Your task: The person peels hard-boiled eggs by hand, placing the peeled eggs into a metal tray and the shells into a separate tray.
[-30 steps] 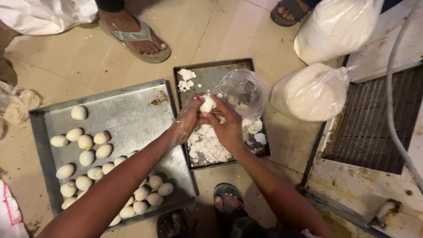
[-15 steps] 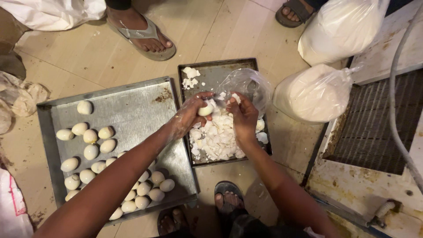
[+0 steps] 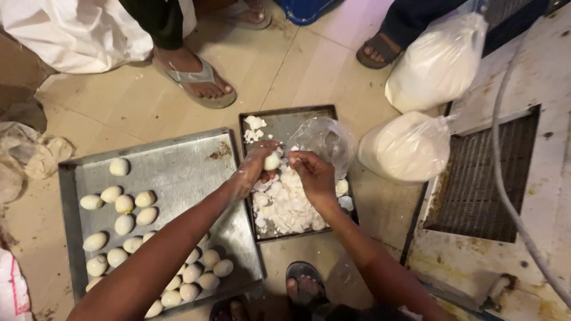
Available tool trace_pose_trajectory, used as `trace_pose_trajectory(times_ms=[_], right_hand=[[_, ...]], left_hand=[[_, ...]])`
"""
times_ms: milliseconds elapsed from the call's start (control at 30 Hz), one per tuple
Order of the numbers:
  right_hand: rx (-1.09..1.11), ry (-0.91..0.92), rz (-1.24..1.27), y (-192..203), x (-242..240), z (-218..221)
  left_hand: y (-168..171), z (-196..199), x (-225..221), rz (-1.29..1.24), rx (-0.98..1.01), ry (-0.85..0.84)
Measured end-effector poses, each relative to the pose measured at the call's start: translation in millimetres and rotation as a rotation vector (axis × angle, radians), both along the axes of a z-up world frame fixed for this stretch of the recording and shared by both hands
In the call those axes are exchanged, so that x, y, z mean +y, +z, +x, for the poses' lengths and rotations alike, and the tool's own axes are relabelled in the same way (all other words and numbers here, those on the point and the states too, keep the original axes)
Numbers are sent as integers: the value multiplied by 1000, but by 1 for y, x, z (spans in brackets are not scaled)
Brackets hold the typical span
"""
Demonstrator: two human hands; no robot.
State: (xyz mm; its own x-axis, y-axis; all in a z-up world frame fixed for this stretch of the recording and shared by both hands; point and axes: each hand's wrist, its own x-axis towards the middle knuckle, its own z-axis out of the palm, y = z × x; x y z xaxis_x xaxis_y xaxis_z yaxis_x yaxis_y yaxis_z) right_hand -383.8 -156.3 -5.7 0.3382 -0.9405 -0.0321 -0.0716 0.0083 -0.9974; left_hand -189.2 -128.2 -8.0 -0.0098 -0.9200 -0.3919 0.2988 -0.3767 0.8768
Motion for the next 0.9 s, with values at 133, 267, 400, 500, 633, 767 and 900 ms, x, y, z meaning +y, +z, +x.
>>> trace_pose_trajectory(times_ms=[133, 267, 400, 500, 633, 767, 900], right_hand=[[283, 26, -420, -24, -18, -3], [106, 135, -230, 6, -19, 9], [-9, 163, -62, 44, -10, 26], [-58, 119, -56, 57, -11, 28], [-81, 140, 43, 51, -9, 21], [-100, 241, -6, 39, -13, 16], [-82, 247, 60, 40, -9, 15]], left_hand=[[2, 7, -7, 58, 52, 47], [22, 6, -13, 112, 52, 28], [39, 5, -6, 103, 42, 39], [51, 1, -8, 115, 14, 43], [52, -1, -4, 61, -31, -18], [47, 0, -2, 34, -82, -52], [43, 3, -1, -17, -87, -79]])
